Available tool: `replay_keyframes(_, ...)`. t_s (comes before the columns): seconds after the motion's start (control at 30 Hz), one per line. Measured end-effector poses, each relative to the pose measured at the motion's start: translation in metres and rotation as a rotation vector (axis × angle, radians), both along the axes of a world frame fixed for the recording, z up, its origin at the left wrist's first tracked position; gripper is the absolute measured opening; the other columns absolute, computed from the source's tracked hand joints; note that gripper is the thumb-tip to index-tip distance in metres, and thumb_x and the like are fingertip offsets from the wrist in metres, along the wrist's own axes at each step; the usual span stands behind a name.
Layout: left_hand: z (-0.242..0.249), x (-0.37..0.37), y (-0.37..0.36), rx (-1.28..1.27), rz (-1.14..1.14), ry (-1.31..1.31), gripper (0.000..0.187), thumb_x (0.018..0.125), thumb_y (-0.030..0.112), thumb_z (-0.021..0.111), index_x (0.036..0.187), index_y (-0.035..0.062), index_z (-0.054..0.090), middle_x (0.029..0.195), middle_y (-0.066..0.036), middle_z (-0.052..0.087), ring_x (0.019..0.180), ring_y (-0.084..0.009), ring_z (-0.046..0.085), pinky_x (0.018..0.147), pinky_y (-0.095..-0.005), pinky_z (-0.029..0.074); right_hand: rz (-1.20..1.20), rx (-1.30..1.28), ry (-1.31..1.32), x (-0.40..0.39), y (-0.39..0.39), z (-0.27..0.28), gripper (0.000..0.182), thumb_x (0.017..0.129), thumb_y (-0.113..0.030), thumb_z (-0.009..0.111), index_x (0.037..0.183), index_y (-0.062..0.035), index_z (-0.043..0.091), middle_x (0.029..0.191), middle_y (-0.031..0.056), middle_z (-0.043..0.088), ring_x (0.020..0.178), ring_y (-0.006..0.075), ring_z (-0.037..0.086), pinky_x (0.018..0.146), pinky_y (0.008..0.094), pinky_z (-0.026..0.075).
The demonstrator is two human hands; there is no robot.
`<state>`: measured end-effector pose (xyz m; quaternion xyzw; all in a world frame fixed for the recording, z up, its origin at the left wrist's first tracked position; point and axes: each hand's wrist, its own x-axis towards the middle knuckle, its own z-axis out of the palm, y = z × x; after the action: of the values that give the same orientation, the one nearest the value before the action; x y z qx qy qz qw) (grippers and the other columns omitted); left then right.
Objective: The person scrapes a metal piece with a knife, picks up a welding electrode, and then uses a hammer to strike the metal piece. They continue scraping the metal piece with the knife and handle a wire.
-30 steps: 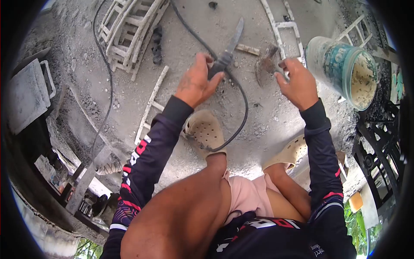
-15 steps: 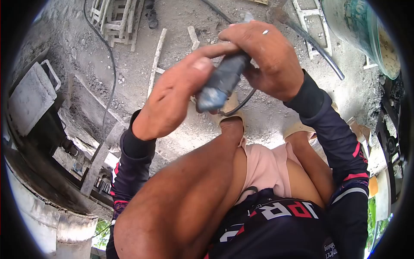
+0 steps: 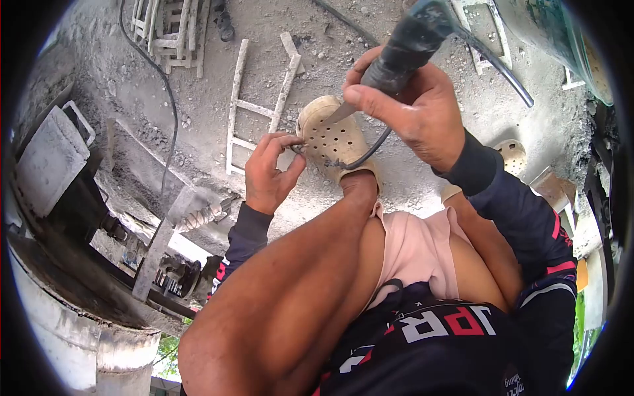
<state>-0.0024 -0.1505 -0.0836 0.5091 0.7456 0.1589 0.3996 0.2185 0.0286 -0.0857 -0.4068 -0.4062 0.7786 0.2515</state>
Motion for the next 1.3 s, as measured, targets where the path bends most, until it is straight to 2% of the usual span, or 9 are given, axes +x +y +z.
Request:
replay_keyframes(0.07, -0.001, 0.000, -0.001, -0.017, 0.028, 0.003, 0.032, 0.080, 0.005, 0.077, 0.111, 0.0063, 0.070, 0.106, -0.010, 0.070, 0.098, -0.0260, 0.070, 0.084, -0.0348, 0.055, -0.048, -0.133, 0.110, -0.008, -0.014, -0.002, 0.029, 0.086, -0.010, 0.083, 0.110, -0.0040, 0.067, 0.101, 0.0032, 0.069, 0.094, 0.0112, 0.066, 0.088, 0.0302, 0.056)
replay_keyframes(0.27, -0.005, 0.000, 0.000, -0.008, 0.007, 0.022, 0.038, 0.078, 0.006, 0.076, 0.115, 0.0063, 0.069, 0.105, -0.010, 0.070, 0.096, -0.0253, 0.069, 0.083, -0.0352, 0.055, 0.019, -0.132, 0.158, -0.021, -0.033, -0.025, 0.027, 0.085, -0.006, 0.078, 0.110, -0.0034, 0.066, 0.099, 0.0046, 0.070, 0.093, 0.0124, 0.067, 0.089, 0.0306, 0.055)
replay_keyframes(0.37, -0.005, 0.000, 0.002, 0.019, -0.042, 0.041, 0.038, 0.077, 0.005, 0.075, 0.115, 0.0059, 0.070, 0.105, -0.011, 0.069, 0.095, -0.0257, 0.069, 0.083, -0.0351, 0.055, 0.047, -0.117, 0.169, -0.020, -0.038, -0.030, 0.024, 0.091, -0.003, 0.074, 0.112, -0.0043, 0.064, 0.103, 0.0036, 0.068, 0.097, 0.0116, 0.065, 0.090, 0.0302, 0.053)
replay_keyframes(0.67, -0.004, 0.001, 0.006, 0.030, -0.055, 0.030, 0.035, 0.076, 0.004, 0.074, 0.111, 0.0043, 0.072, 0.102, -0.012, 0.068, 0.092, -0.0262, 0.069, 0.083, -0.0351, 0.055, -0.006, -0.155, 0.044, -0.010, -0.040, -0.043, 0.024, 0.092, -0.013, 0.075, 0.111, -0.0052, 0.064, 0.102, 0.0029, 0.068, 0.095, 0.0116, 0.065, 0.086, 0.0298, 0.056)
replay_keyframes(0.73, -0.004, 0.001, 0.006, 0.030, -0.060, 0.026, 0.035, 0.076, 0.004, 0.074, 0.111, 0.0041, 0.072, 0.102, -0.012, 0.068, 0.092, -0.0260, 0.069, 0.083, -0.0350, 0.055, -0.026, -0.281, 0.030, -0.010, -0.040, -0.047, 0.026, 0.092, -0.016, 0.076, 0.113, -0.0051, 0.064, 0.103, 0.0036, 0.069, 0.095, 0.0131, 0.068, 0.083, 0.0296, 0.058)
replay_keyframes(0.8, -0.004, 0.002, 0.006, 0.044, -0.058, 0.029, 0.033, 0.079, 0.004, 0.074, 0.112, 0.0053, 0.073, 0.101, -0.010, 0.069, 0.090, -0.0225, 0.067, 0.080, -0.0327, 0.053, -0.026, -0.315, 0.031, -0.009, -0.037, -0.047, 0.028, 0.092, -0.017, 0.076, 0.113, -0.0049, 0.064, 0.104, 0.0041, 0.069, 0.096, 0.0139, 0.069, 0.083, 0.0296, 0.059)
replay_keyframes(1.3, -0.004, 0.003, 0.004, 0.065, -0.046, 0.035, 0.032, 0.079, 0.004, 0.075, 0.111, 0.0052, 0.074, 0.099, -0.010, 0.068, 0.088, -0.0214, 0.066, 0.077, -0.0324, 0.052, -0.028, -0.430, 0.048, -0.008, -0.037, -0.053, 0.033, 0.091, -0.022, 0.078, 0.116, -0.0055, 0.063, 0.107, 0.0064, 0.069, 0.102, 0.0170, 0.070, 0.084, 0.0318, 0.060)
